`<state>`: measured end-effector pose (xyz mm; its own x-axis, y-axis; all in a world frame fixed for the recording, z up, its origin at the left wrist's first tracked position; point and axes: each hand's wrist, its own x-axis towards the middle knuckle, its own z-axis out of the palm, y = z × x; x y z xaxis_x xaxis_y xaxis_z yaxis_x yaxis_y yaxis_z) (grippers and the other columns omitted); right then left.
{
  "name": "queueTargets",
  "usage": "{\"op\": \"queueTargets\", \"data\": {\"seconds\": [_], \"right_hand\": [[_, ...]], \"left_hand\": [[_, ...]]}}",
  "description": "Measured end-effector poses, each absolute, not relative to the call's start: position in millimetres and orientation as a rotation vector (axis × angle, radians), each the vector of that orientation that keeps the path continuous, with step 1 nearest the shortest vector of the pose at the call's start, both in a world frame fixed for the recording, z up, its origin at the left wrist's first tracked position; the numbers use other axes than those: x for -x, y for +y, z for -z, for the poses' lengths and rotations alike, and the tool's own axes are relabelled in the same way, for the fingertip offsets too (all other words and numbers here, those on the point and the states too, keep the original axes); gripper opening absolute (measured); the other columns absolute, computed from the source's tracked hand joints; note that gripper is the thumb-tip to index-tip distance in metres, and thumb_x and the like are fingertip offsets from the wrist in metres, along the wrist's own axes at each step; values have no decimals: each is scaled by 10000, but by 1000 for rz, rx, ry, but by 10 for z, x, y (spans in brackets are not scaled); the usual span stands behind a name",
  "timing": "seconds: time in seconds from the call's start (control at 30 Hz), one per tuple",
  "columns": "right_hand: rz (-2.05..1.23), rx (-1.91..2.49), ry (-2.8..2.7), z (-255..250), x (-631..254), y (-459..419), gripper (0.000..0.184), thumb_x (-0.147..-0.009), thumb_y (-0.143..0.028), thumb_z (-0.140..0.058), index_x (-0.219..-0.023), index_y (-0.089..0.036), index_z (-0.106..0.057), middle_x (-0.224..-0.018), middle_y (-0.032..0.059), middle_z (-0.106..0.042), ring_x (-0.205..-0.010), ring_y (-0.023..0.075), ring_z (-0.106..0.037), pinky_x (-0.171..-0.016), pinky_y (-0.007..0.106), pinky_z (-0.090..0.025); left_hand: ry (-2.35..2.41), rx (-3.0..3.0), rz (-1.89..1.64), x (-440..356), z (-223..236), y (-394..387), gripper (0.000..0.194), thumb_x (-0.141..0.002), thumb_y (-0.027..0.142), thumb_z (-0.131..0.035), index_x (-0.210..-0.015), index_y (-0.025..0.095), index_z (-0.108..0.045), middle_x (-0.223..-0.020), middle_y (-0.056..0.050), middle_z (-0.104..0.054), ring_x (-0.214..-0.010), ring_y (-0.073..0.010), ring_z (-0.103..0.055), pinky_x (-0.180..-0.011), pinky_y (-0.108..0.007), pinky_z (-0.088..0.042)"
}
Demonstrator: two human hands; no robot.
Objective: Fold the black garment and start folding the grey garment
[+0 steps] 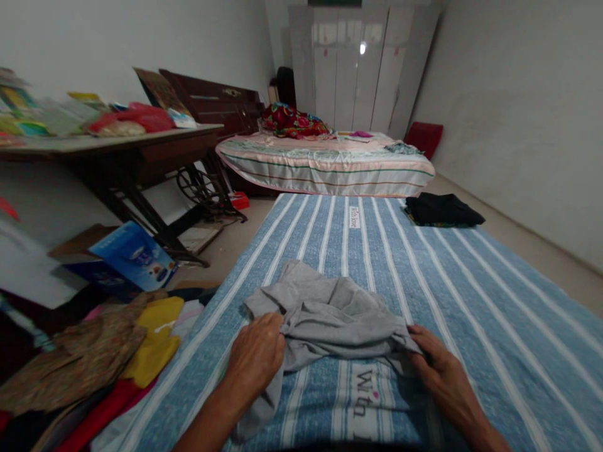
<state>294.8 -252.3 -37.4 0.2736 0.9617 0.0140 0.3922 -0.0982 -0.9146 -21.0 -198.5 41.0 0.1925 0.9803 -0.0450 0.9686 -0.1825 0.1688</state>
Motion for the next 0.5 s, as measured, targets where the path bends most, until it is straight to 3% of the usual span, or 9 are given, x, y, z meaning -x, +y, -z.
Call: {"op": "queueTargets", "data": {"seconds": [0.1, 0.2, 0.33, 0.43, 0.5], "right_hand": [[-1098, 1486, -1021, 197, -2960, -2544, 341, -716, -449, -615, -959, -221, -689, -1040, 68, -679, -1009, 296, -597, -785, 358, -496], [-1224, 1356, -831, 65, -2939, -2501, 362, -726, -435, -625, -1011, -215, -663, -1006, 64, -685, -901, 273, -629, -631, 292, -493], [-1263, 1266, -849, 79, -2787, -2352, 420, -737, -428, -616, -1098, -214, -616, -1033, 67, -676, -926, 270, -626, -717, 322, -497], [-1212, 1348, -984, 168, -2616, -2256, 607, -680, -387, -679, -1240, -214, -519, -1163, 72, -626, -1052, 272, -577, -882, 373, -449], [-1127, 1444, -1064, 208, -2508, -2217, 723, -606, -308, -729, -1280, -214, -484, -1240, 67, -583, -1132, 266, -526, -970, 376, -385]], "left_hand": [[1810, -2135, -342, 282, -447, -1951, 189, -853, 256, -330, -796, 218, -506, -764, -21, -620, -738, -190, -608, -685, -286, -429], [1795, -2033, -515, 316, -447, -1904, 215, -864, 329, -317, -794, 226, -492, -695, 6, -599, -684, -184, -611, -633, -271, -429], [1847, -2047, -554, 270, -337, -1856, 232, -858, 325, -311, -822, 214, -512, -732, -25, -619, -740, -212, -631, -661, -300, -454], [1823, -2110, -546, 218, -221, -1843, 282, -838, 358, -392, -1010, 181, -529, -990, -90, -643, -944, -241, -618, -795, -341, -467], [1790, -2169, -536, 201, -148, -1839, 456, -778, 370, -506, -1178, 151, -479, -1201, -132, -573, -1103, -263, -551, -908, -368, -433]]}}
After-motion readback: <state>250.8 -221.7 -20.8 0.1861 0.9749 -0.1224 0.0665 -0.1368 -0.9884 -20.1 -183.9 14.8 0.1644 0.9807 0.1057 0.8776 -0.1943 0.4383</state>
